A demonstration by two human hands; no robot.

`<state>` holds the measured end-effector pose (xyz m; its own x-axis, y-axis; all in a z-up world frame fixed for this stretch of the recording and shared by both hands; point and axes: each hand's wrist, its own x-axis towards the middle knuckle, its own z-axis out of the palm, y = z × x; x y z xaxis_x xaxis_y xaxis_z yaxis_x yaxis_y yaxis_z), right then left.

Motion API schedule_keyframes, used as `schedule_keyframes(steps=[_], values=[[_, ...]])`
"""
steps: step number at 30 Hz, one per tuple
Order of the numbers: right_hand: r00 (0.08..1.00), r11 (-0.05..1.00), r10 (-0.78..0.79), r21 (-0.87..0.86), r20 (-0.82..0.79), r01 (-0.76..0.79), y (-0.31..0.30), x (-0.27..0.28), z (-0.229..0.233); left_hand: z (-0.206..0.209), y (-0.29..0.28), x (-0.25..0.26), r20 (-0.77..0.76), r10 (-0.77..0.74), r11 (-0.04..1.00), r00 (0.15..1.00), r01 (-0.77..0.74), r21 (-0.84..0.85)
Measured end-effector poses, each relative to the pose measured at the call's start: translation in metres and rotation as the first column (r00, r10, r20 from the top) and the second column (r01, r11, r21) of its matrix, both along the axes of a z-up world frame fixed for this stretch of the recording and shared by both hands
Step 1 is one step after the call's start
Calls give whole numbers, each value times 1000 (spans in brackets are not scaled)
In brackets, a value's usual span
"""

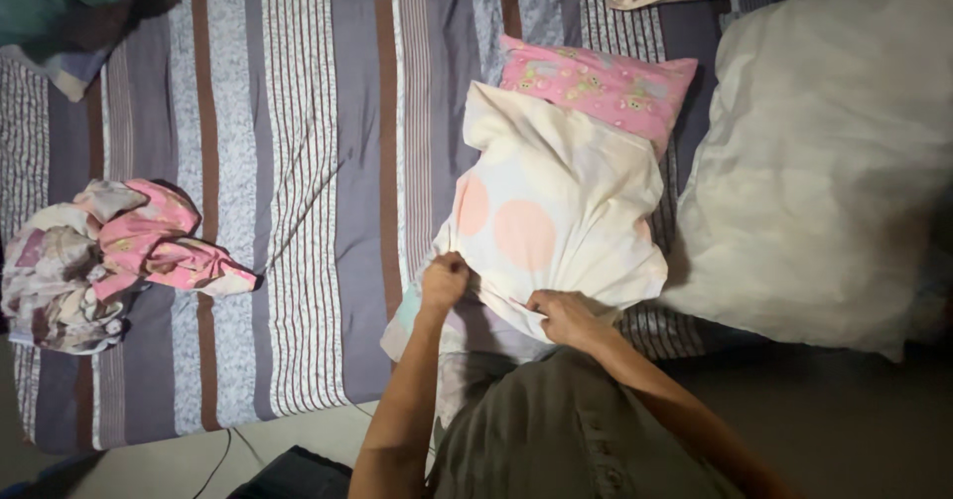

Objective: The person inserts a pillow into a pillowcase on a bed. They open the pillowcase, place the pillow inside, and adjust the fabric to fit the pillow. The pillowcase is then smoothed and the pillow is positioned on the bed.

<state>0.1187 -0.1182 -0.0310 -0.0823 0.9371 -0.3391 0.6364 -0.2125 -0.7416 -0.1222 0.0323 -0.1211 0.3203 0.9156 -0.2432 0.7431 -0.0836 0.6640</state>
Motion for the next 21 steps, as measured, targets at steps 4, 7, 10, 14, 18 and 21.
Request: schedule_keyframes(steps=[4, 7, 10, 14, 18, 21], values=[[997, 994, -70, -83, -27, 67, 2, 4, -11, -16, 24, -10, 136, 398, 916, 907, -400, -10], [1000, 1000, -10, -21, 13, 10, 4, 4, -15, -24, 40, -13, 134, 418, 902, 899, -428, 54], [999, 998, 21, -61, 32, -19, 0, 3, -17, -36, 43, -6, 92, 405, 914, 910, -403, -40], [1000, 998, 18, -57, 10, -18, 0, 4, -21, -57, 39, 2, 26, 401, 916, 916, -401, 7], [999, 993, 21, -120, 44, -16, 0, 6, -27, -73, 28, -11, -235, 407, 906, 883, -423, -19], [999, 994, 23, -104, 41, -18, 1, 7, -30, -76, 26, -21, -347, 397, 888, 849, -451, -88]])
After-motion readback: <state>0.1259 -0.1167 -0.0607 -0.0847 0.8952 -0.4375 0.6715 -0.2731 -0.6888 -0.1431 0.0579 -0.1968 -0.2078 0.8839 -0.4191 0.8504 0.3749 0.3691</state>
